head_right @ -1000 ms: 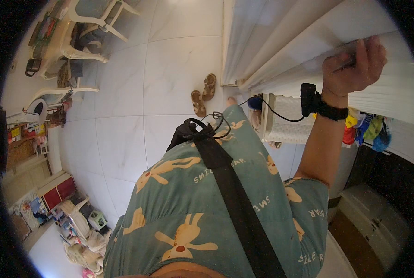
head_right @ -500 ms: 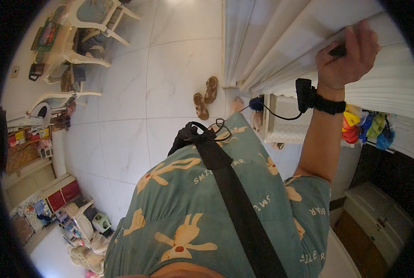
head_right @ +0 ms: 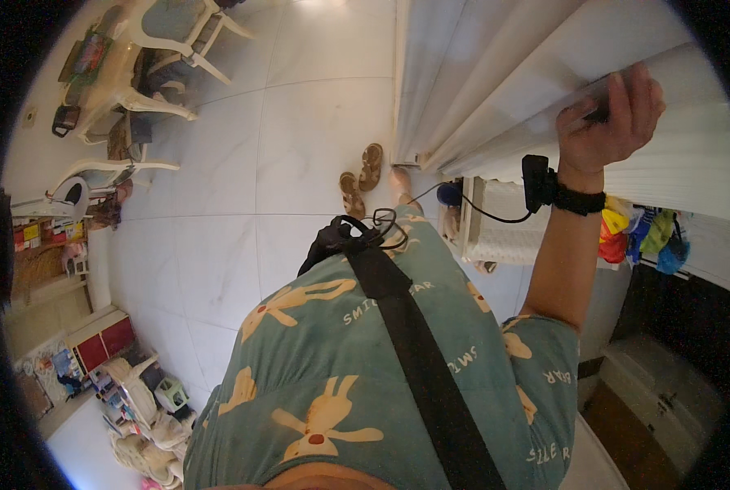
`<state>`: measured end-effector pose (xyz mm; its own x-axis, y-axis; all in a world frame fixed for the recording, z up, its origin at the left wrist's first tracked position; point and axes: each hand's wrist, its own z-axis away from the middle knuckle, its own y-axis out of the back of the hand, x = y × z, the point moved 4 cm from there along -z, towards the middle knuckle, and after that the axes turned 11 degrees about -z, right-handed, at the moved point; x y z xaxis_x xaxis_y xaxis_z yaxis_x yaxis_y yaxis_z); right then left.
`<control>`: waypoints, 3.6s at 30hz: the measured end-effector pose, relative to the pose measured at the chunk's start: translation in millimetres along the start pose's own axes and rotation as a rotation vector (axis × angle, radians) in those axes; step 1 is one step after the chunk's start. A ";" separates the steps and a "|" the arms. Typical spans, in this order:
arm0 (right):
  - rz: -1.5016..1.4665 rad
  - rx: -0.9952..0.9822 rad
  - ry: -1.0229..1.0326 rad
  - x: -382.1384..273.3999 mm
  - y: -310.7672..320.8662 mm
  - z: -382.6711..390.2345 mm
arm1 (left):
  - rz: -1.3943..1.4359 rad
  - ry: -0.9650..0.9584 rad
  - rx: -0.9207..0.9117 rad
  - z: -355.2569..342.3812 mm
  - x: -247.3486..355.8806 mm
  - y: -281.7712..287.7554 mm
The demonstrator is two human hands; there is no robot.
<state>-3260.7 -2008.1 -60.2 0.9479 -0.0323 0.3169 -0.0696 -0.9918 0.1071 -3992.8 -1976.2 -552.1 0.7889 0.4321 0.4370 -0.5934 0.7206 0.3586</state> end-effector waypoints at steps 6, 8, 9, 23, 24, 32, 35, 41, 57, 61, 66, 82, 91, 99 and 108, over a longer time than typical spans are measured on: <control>0.026 -0.031 -0.008 1.3 1.1 4.7 | -0.031 -0.011 0.036 5.0 27.7 7.8; 0.083 -0.062 -0.013 -0.5 8.6 5.3 | -0.035 -0.008 0.045 11.0 23.6 8.2; 0.149 -0.099 -0.017 -1.2 9.4 5.4 | -0.032 -0.006 0.044 14.5 21.3 5.3; 0.072 -0.015 0.008 0.4 2.0 2.8 | 0.016 0.009 -0.003 6.2 6.3 -20.5; 0.050 -0.013 -0.003 2.7 2.2 4.6 | 0.025 0.002 0.004 5.0 14.9 -19.0; 0.063 -0.050 -0.034 5.2 4.2 4.4 | -0.063 -0.040 0.024 7.9 1.6 -3.5; 0.067 -0.048 -0.023 3.3 3.6 5.8 | -0.048 -0.012 0.004 7.8 -15.6 -14.8; 0.103 -0.075 -0.006 3.3 0.9 7.6 | -0.043 -0.004 -0.013 3.4 -14.0 -21.6; 0.112 -0.081 -0.001 -2.4 -0.4 3.5 | -0.024 -0.105 0.194 51.1 85.6 -10.8; 0.072 -0.059 -0.010 7.0 1.8 3.6 | -0.148 -0.051 0.102 31.8 -33.8 -22.6; 0.120 -0.080 -0.013 -1.2 -2.0 3.9 | 0.018 0.019 0.138 54.6 -12.8 -22.4; -1.301 -0.755 -0.576 -226.6 -95.1 8.5 | 0.174 -1.003 -0.338 189.0 534.6 -37.5; -0.974 -0.695 -0.666 -149.7 -89.1 12.1 | 0.311 -0.626 -0.040 175.3 482.7 4.9; -0.020 -0.362 -0.174 -68.7 -58.7 -53.8 | 0.535 -0.411 0.343 150.2 362.3 73.3; 0.260 -0.314 0.047 -42.9 -85.2 -46.3 | 0.620 -0.345 0.278 111.4 334.2 124.2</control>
<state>-3309.8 -1916.5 -39.3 0.8714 -0.2641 0.4135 -0.4035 -0.8652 0.2977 -3820.7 -1802.7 -269.6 0.2304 0.4863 0.8429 -0.9660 0.2188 0.1378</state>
